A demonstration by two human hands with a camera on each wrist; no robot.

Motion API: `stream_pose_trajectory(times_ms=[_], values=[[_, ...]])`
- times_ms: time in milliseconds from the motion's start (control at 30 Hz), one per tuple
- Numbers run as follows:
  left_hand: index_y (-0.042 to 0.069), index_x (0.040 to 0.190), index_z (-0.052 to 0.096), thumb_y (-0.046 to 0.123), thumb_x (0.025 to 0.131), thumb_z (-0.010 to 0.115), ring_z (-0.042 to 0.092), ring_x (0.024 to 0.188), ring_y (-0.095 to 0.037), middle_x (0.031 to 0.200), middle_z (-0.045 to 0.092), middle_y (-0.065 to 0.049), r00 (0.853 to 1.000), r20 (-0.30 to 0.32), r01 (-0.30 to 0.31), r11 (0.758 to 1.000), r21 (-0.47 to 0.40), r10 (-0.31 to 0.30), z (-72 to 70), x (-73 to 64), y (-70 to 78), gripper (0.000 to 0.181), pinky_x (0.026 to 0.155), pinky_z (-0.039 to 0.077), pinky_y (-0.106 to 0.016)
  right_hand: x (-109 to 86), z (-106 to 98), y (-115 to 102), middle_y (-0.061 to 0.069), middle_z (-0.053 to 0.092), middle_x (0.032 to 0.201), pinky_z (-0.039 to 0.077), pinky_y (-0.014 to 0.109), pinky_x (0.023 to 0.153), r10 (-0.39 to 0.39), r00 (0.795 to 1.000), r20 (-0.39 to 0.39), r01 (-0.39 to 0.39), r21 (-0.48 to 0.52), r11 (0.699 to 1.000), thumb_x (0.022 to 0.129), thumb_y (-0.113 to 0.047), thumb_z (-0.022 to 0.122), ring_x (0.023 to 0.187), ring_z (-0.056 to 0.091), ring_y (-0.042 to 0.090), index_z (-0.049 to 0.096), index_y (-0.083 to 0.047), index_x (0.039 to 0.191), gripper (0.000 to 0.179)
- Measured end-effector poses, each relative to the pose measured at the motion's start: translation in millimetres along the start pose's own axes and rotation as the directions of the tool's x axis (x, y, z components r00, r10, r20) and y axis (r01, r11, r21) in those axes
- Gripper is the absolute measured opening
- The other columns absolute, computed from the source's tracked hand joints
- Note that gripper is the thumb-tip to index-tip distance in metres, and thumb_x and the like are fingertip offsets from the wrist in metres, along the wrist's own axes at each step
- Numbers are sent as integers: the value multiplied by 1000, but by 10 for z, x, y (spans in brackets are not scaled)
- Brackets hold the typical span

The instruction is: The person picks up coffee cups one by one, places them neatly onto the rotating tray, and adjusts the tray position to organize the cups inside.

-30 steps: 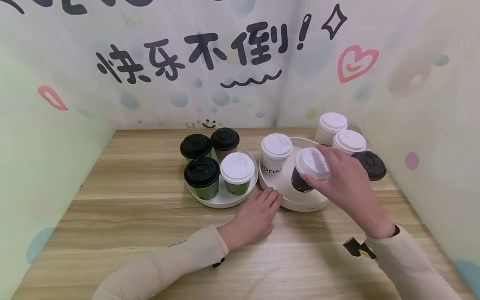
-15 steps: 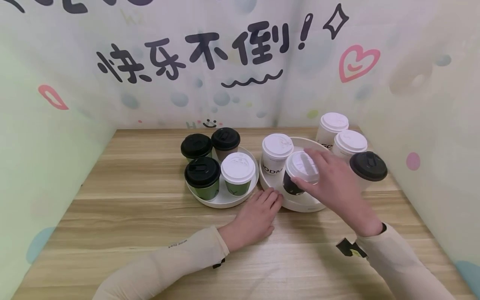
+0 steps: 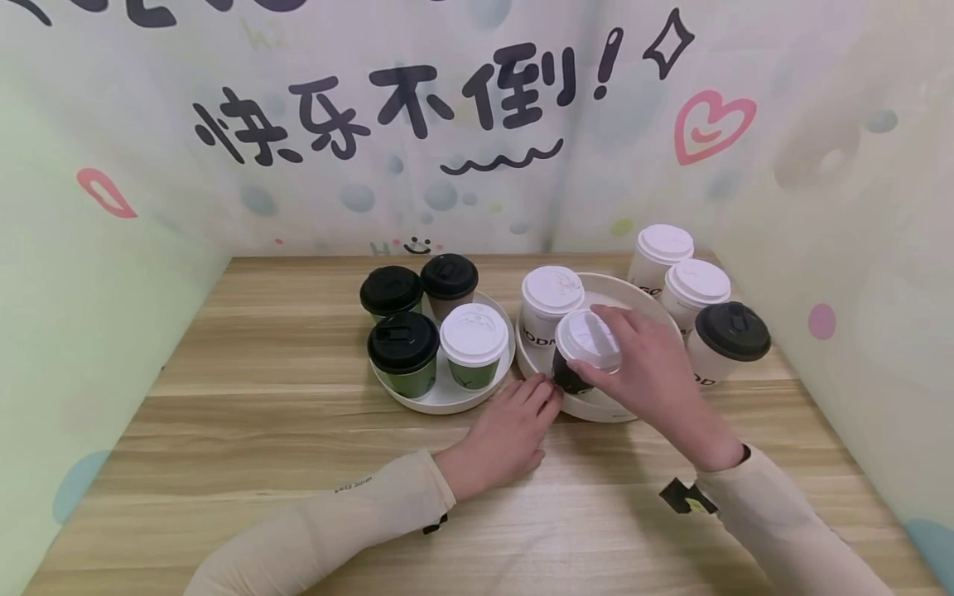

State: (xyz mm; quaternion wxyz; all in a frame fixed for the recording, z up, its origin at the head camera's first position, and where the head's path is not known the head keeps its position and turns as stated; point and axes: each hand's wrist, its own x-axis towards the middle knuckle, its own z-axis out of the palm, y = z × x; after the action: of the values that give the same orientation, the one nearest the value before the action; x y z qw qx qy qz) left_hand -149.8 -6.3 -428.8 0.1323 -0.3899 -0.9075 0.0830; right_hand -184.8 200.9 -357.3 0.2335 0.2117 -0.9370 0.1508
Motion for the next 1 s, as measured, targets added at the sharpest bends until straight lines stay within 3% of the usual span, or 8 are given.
stream_pose_trajectory(times_ms=[333, 1000], values=[[10, 143, 43, 49, 80, 73, 42, 139, -22, 141, 45, -5, 1000, -16, 2, 1000, -28, -3, 5, -11, -15, 80, 114, 43, -35, -7, 77, 3, 20, 69, 116, 52, 52, 79, -15, 1000, -6, 15, 9, 1000, 72, -43, 82, 96, 67, 41, 59, -5, 127, 71], [12, 142, 44, 52, 79, 72, 44, 133, -20, 139, 47, -3, 1000, -18, 2, 1000, 27, -2, 27, -15, -6, 79, 111, 43, -34, -6, 162, -36, 17, 69, 116, 52, 52, 77, -10, 1000, 0, 11, 20, 1000, 74, -42, 82, 94, 67, 40, 59, -6, 128, 69]])
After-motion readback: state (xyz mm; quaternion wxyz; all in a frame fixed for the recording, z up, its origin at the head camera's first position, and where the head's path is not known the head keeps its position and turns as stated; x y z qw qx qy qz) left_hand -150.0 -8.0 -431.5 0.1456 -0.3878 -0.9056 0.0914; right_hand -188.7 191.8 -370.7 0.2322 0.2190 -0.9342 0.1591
